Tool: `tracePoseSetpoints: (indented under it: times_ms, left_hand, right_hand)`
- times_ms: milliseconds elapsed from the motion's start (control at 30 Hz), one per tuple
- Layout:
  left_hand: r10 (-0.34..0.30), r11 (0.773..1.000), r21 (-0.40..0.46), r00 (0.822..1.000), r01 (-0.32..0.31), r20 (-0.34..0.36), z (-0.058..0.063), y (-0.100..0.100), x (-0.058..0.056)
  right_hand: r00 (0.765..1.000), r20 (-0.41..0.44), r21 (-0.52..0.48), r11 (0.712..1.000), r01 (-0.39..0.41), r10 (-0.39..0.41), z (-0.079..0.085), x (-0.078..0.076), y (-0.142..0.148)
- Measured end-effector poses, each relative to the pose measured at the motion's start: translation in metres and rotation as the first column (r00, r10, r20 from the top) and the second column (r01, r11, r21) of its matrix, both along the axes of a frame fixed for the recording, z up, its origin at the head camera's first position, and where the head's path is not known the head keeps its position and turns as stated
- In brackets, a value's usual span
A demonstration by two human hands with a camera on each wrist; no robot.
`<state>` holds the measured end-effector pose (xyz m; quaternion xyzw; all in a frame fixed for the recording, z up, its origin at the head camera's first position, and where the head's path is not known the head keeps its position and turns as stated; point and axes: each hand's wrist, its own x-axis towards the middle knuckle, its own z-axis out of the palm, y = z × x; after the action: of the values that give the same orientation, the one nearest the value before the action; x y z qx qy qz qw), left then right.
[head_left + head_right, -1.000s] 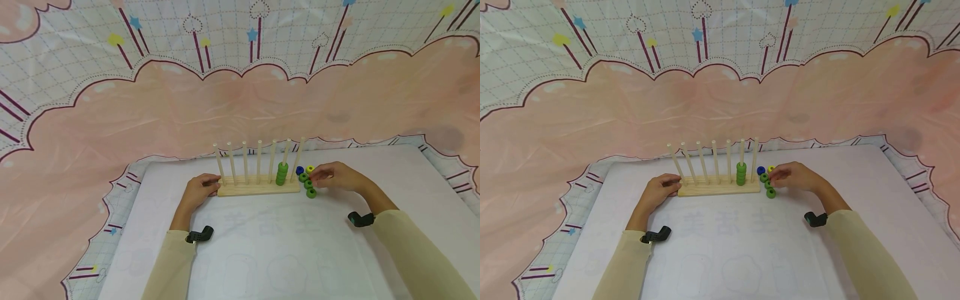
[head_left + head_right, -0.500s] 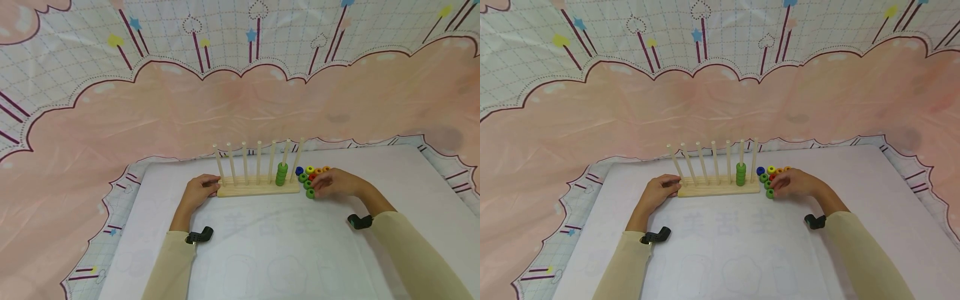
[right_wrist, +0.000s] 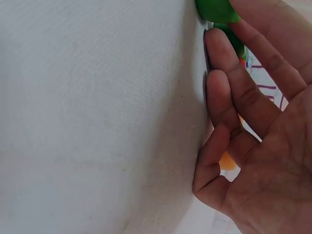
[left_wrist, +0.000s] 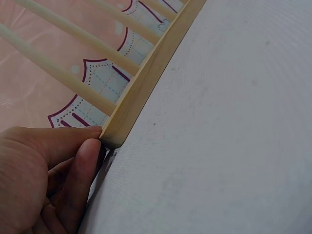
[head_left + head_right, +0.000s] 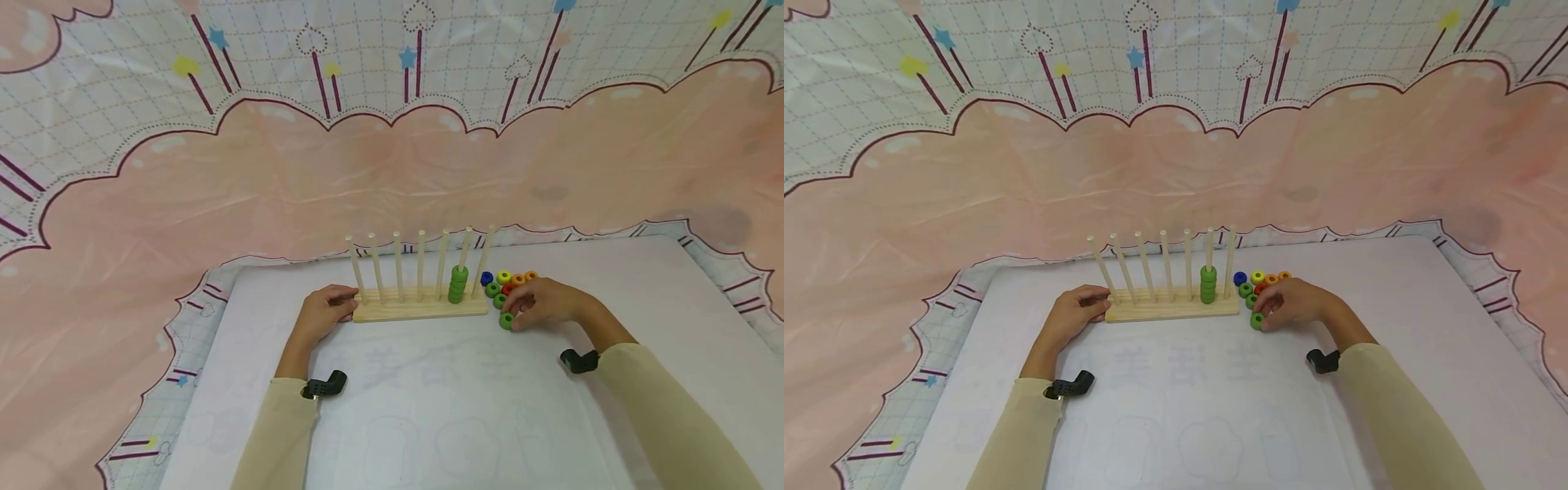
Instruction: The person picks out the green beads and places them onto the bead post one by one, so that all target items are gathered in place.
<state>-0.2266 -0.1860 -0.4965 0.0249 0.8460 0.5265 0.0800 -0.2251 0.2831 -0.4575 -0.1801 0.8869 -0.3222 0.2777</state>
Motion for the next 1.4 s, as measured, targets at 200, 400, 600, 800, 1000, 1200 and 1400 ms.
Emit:
tracePoseSetpoints:
  times_ms: [200,400,600,800,1000,1200,1400]
  left_hand:
    - [0.000,1.000,-0.014,1.000,0.000,0.000,0.001,0.000,0.001]
    - [0.002,1.000,-0.018,1.000,-0.002,-0.002,0.001,0.001,0.001]
    - [0.000,1.000,0.005,1.000,0.000,0.002,0.000,0.001,0.001]
    - [0.001,1.000,0.005,1.000,-0.001,-0.002,0.000,0.000,0.000]
    - [0.001,1.000,-0.010,1.000,-0.001,-0.003,0.000,0.000,0.001]
    - [0.011,1.000,-0.019,1.000,-0.011,0.000,0.000,0.000,0.000]
    - [0.014,1.000,-0.017,1.000,-0.014,0.000,-0.001,0.001,-0.001]
  right_hand:
    - [1.000,0.005,-0.006,1.000,0.006,-0.006,0.000,0.001,0.000]
    - [1.000,-0.004,-0.027,1.000,0.011,-0.011,0.000,0.002,0.002]
    - [0.999,0.003,-0.091,0.995,0.051,-0.051,-0.001,0.003,0.009]
    - [0.995,0.038,-0.164,0.982,0.093,-0.088,0.002,0.003,0.011]
    - [0.993,0.006,-0.173,0.978,0.114,-0.115,0.010,0.006,0.011]
    - [0.992,-0.032,-0.206,0.972,0.114,-0.123,0.017,0.007,0.012]
    - [0.989,-0.062,-0.226,0.967,0.116,-0.133,0.028,0.006,0.012]
